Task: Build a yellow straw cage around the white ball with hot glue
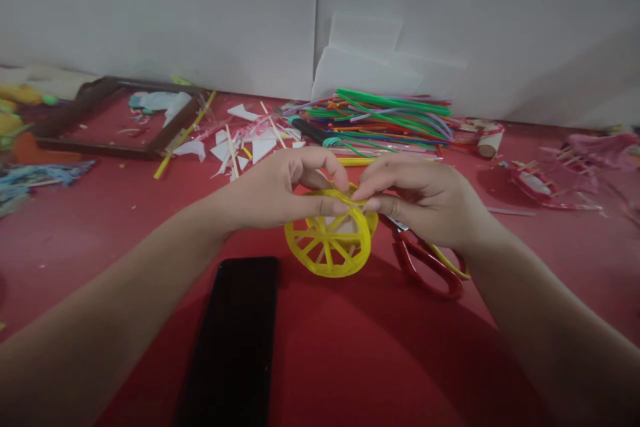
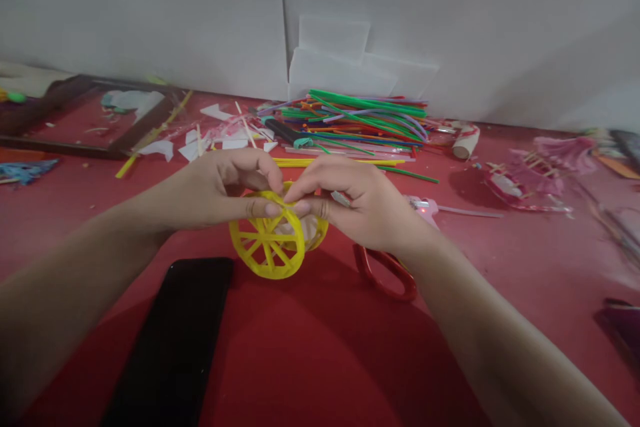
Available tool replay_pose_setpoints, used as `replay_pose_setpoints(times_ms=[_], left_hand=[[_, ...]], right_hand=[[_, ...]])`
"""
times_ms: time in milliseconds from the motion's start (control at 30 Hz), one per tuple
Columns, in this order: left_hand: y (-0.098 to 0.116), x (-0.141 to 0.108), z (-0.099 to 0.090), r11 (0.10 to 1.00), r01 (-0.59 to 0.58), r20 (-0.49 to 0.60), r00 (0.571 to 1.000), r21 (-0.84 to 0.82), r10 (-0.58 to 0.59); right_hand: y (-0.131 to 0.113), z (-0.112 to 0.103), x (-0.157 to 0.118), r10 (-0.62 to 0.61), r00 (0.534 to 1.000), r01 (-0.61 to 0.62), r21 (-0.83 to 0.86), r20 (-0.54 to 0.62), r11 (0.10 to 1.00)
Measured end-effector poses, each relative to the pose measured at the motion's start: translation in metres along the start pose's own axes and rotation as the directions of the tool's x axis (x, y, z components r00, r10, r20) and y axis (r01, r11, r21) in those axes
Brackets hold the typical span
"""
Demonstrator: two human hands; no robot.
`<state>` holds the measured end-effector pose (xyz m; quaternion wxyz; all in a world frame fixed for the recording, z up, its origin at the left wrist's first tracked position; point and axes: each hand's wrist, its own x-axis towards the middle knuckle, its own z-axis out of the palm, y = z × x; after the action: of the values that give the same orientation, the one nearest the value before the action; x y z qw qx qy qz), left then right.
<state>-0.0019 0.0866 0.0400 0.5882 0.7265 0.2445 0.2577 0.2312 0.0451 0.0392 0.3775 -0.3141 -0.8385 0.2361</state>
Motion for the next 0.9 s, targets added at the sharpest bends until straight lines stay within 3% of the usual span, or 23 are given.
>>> replay_pose_setpoints(times_ms=[233, 367, 433, 500, 567, 733, 900], left_hand=[[-0.004, 0.001, 0.001, 0.999, -0.051, 0.009, 0.999, 0.012, 0.051], [-0.009, 0.003, 0.001, 1.000, -0.018, 0.032, 0.999, 0.004, 0.018], [-0.009, 0.003, 0.000, 0.997, -0.041, 0.013, 0.999, 0.065, 0.040], [-0.008, 0.003, -0.003, 0.967, -0.111, -0.036, 0.992, 0.229, 0.123], [-0.004, 0.002, -0.006, 0.887, -0.188, -0.035, 0.974, 0.423, 0.223], [0.010, -0.003, -0.011, 0.576, -0.350, 0.130, 0.913, 0.739, 0.387], [0.017, -0.005, -0.010, 0.244, -0.436, 0.307, 0.850, 0.866, 0.429]], right_hand=[[0.000, -0.001, 0.000, -0.026, 1.000, 0.026, -0.012, 0.011, 1.000], [0.003, 0.000, 0.000, -0.051, 0.999, 0.052, -0.057, 0.013, 0.997], [0.005, 0.000, 0.000, -0.052, 0.999, 0.052, -0.075, 0.000, 0.996], [0.006, 0.001, -0.001, -0.043, 0.999, 0.041, -0.082, -0.020, 0.996], [0.007, 0.001, -0.001, -0.026, 0.999, 0.024, -0.085, -0.025, 0.996], [0.009, 0.001, 0.000, -0.052, 0.999, 0.050, -0.090, -0.015, 0.995], [0.009, 0.003, 0.000, -0.089, 0.996, 0.086, -0.085, -0.026, 0.993]])
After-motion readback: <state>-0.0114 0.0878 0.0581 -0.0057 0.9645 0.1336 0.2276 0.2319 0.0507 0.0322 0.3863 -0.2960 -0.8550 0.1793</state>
